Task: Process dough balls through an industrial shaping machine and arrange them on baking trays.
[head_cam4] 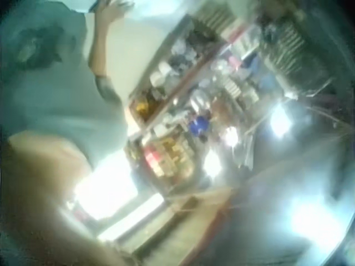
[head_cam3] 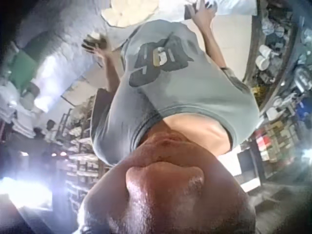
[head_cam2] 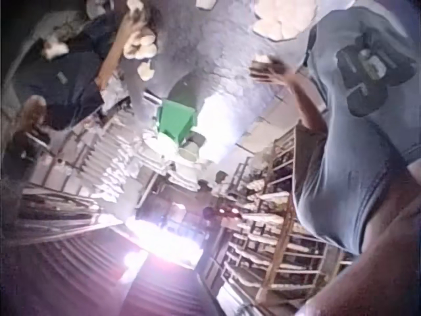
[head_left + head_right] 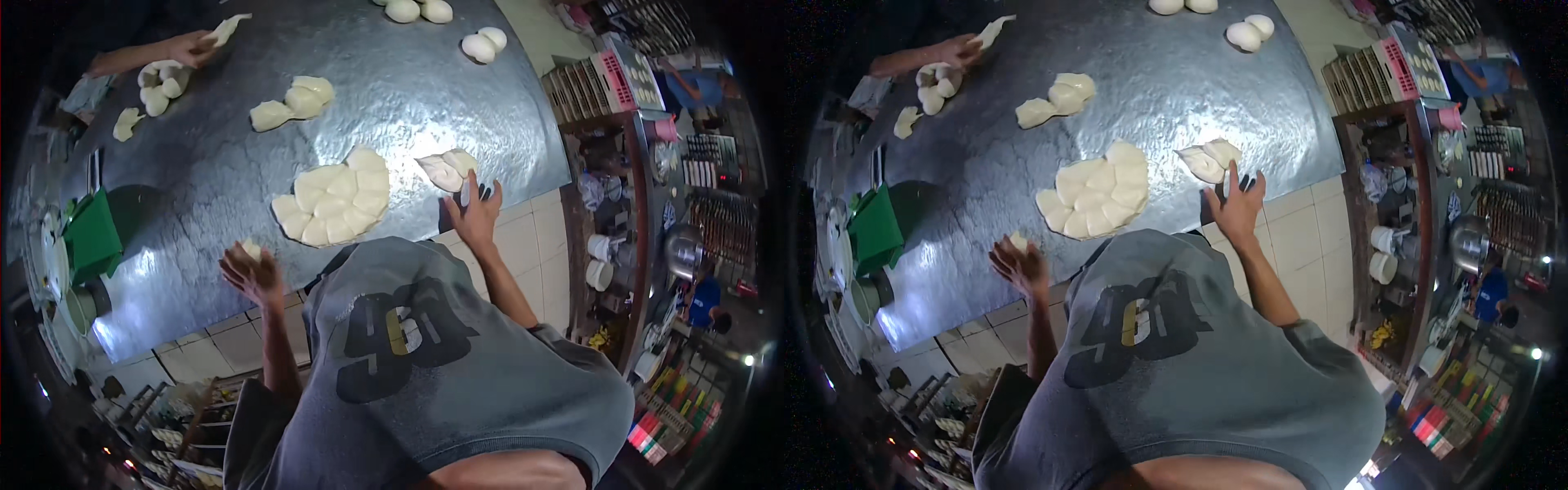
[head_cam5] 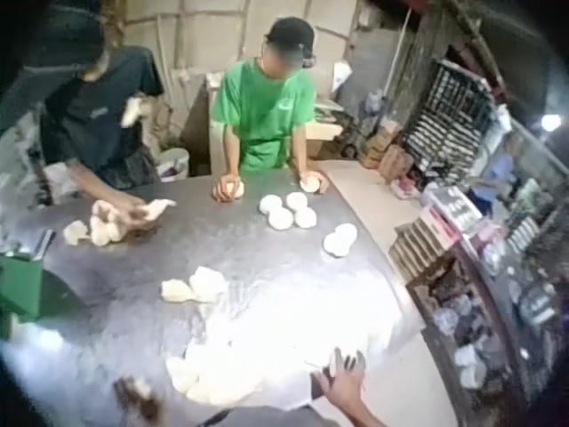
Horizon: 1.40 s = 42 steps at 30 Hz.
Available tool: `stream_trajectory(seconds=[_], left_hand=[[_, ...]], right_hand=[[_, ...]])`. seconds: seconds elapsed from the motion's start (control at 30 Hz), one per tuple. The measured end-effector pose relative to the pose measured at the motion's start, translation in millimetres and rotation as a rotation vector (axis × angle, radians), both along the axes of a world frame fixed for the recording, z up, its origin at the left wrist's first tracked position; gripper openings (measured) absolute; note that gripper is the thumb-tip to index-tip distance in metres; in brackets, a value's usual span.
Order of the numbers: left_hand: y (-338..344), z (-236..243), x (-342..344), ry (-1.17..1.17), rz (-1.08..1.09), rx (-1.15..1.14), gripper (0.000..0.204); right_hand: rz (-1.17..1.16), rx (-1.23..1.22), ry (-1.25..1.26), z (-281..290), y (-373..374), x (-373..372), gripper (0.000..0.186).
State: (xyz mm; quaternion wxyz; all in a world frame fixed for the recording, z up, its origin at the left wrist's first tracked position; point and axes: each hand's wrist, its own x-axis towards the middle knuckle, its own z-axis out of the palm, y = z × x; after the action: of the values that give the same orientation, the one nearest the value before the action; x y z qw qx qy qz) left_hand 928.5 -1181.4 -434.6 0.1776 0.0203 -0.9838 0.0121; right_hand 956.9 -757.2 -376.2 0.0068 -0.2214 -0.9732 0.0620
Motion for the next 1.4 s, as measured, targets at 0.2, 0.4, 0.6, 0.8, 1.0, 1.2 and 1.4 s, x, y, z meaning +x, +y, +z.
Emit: stream_trajectory(seconds=[0.2, 0.4, 0.6, 0.8, 1.0, 1.2, 1.4], left_hand=[[-39, -7, -70, -0.247, 0.15, -0.086, 0.029], [-78, -16, -176, -0.157, 0.324, 0.225, 0.045], [-17, 7, -135, 0.255, 0.247, -0.13, 0.047], [36, 46, -30, 0.11, -0.026, 0.034, 0.033], [9, 67, 0, -0.049, -0.205, 0.244, 0.032], [-56, 33, -89, 0.076, 0.044, 0.163, 0.04], [27, 12, -27, -0.353, 0.329, 0.367, 0.046]], right_hand=[[0.056, -0.204, 0.455, -81, -3, -44, 0.06], [0.042, 0.1, 0.217, -75, 52, -186, 0.03], [0.283, 0.123, 0.405, -12, 23, -182, 0.036], [0.574, -0.08, 0.369, 13, -8, -86, 0.03], [0.249, 0.025, 0.308, 7, 5, -56, 0.036], [0.17, 0.302, 0.257, -36, 55, -107, 0.034], [0.197, -0.02, 0.315, -52, -5, -69, 0.029]])
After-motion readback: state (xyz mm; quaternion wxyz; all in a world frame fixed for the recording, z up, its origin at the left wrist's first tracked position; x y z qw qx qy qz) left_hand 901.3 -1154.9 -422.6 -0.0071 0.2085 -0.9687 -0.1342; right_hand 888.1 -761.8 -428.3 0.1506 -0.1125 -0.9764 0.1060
